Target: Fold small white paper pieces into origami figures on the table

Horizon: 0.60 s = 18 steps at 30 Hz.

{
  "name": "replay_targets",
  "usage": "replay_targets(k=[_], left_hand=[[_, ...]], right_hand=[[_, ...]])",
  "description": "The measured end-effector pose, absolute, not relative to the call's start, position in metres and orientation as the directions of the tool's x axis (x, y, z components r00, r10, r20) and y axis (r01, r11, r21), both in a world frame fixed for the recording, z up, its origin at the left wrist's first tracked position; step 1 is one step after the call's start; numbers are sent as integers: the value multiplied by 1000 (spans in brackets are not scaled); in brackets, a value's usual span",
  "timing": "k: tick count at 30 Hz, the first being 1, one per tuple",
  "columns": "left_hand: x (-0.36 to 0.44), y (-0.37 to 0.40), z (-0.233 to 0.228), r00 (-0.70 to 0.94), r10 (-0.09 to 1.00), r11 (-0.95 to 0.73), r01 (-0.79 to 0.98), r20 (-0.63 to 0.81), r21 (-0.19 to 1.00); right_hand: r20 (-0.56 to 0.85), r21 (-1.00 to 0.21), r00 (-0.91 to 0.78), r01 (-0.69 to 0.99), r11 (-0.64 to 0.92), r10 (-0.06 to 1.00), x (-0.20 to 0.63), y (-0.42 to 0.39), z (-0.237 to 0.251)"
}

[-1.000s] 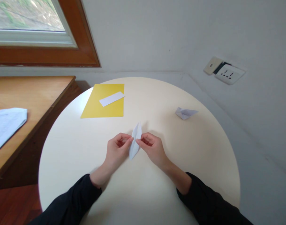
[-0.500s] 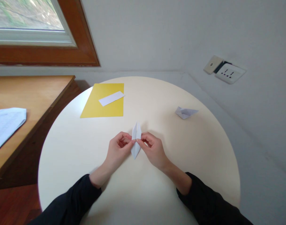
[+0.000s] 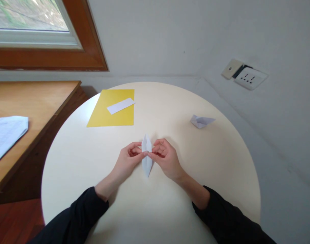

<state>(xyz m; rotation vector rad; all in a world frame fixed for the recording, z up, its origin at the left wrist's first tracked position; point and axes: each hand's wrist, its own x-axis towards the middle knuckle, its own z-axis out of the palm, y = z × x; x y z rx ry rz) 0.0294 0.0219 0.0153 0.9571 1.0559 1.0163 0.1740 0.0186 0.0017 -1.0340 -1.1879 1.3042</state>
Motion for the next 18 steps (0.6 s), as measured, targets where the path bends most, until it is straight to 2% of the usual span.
replay_targets(k=[4,9,13,18], left_hand=[[30,21,15,220,948,262,-125,-231,957],[29,21,14,176,957,258,-161,-230,952],[28,21,15,157,967,229,-174,-202,958],[30,19,16,200,968,197,-214,-155,957]], right_hand=[[34,-992,-112,-127,19,993,174,18,2],[-4,-989,-183,-147,-32,983,174,20,-1],[18,-998,-274,-65,0,962,174,20,-1],[39,-996,-296,70,62,954,172,16,2]])
